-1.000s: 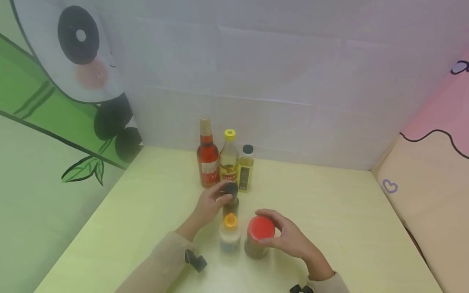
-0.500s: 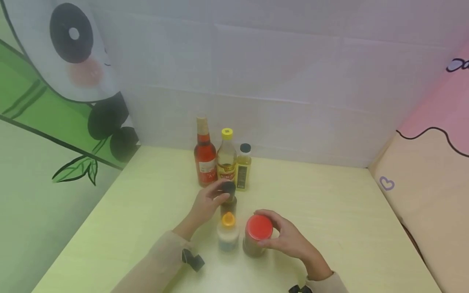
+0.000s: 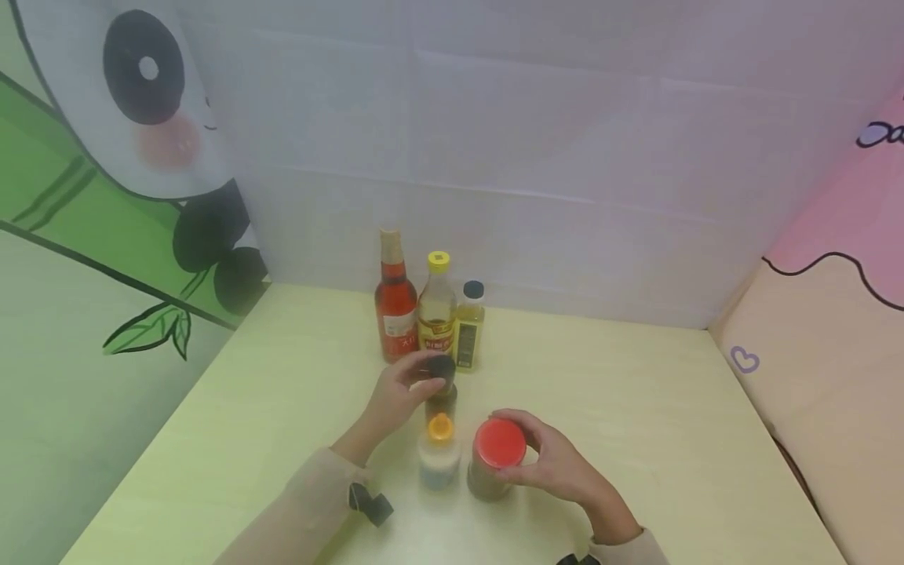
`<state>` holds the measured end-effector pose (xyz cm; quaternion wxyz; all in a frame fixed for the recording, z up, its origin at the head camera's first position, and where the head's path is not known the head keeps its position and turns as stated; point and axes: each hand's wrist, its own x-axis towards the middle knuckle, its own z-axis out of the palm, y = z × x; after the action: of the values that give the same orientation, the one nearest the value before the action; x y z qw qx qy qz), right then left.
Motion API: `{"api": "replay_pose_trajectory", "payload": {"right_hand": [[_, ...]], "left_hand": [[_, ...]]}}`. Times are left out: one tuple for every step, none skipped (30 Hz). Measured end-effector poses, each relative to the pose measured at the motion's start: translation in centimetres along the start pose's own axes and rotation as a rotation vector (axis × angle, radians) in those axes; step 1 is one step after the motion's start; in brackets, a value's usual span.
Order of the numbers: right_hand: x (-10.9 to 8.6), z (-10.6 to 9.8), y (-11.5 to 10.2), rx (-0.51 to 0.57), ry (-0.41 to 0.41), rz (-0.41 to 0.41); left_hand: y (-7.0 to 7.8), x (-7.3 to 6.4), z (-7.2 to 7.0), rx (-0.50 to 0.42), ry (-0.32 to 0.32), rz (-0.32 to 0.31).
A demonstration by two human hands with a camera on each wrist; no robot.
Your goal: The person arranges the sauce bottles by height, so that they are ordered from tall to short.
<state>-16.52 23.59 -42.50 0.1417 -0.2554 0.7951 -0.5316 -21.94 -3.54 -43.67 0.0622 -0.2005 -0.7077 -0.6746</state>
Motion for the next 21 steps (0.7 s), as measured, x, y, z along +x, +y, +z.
{"api": "replay_pose_trajectory", "payload": {"right_hand": [[0.0,0.0,0.0,-0.003,0.001,0.001],[-0.1,0.0,-0.1,-0.006,0.001,-0.002],[-0.1,0.0,-0.1,-0.008,0.000,-0.005],[-0.1,0.0,-0.1,-0.007,0.001,-0.002],[-0.1,0.0,-0.2,-0.007,0.003,0.000],[-0.1,0.0,-0.2,-0.007,0.003,0.003],[-0.1,0.1,-0.2,-0.009,0.003,0.007],[-0.2,0.1,-0.3,-0.014,0.000,0.006],[-0.2,0.1,-0.3,-0.014,0.000,0.015],[-0.2,0.1,-0.3,-0.015,-0.001,0.021],[-0.2,0.1,-0.4,-0.018,-0.002,0.022],[-0.2,0.1,-0.4,-0.019,-0.005,0.022],[-0.2,0.1,-0.4,-0.018,-0.008,0.019],[-0.2,0.1,-0.4,-0.017,-0.009,0.014],[-0.2,0.1,-0.4,-0.013,-0.008,0.014],[-0.2,0.1,-0.4,-0.011,-0.008,0.006],[-0.2,0.1,-0.4,-0.009,-0.008,0.000],[-0.1,0.1,-0.3,-0.008,-0.009,-0.007],[-0.1,0.1,-0.3,-0.006,-0.008,-0.013],[-0.1,0.1,-0.3,-0.004,-0.008,-0.016],[0.0,0.1,-0.3,-0.002,-0.008,-0.019]], "left_hand": [[0.1,0.0,0.0,0.000,0.000,-0.004],[0.2,0.0,0.0,0.005,0.000,-0.010],[0.3,0.0,0.0,0.009,-0.001,-0.014],[0.4,0.0,0.0,0.013,-0.003,-0.018],[0.5,0.1,0.0,0.014,-0.008,-0.019],[0.6,0.1,0.0,0.020,-0.013,-0.023],[0.7,0.1,0.0,0.025,-0.018,-0.028],[0.8,0.1,0.0,0.031,-0.024,-0.034],[0.9,0.2,0.1,0.033,-0.032,-0.040],[1.0,0.2,0.1,0.037,-0.038,-0.049],[1.1,0.3,0.1,0.045,-0.044,-0.059],[1.3,0.3,0.2,0.054,-0.049,-0.072],[1.3,0.4,0.2,0.062,-0.054,-0.076],[1.4,0.5,0.3,0.072,-0.059,-0.076],[1.4,0.6,0.3,0.077,-0.062,-0.074],[1.5,0.8,0.3,0.081,-0.065,-0.065],[1.5,0.9,0.3,0.087,-0.067,-0.053],[1.6,1.1,0.3,0.088,-0.070,-0.041],[1.5,1.3,0.3,0.091,-0.071,-0.031],[1.6,1.4,0.3,0.093,-0.073,-0.025],[1.6,1.6,0.3,0.093,-0.075,-0.024]]}}
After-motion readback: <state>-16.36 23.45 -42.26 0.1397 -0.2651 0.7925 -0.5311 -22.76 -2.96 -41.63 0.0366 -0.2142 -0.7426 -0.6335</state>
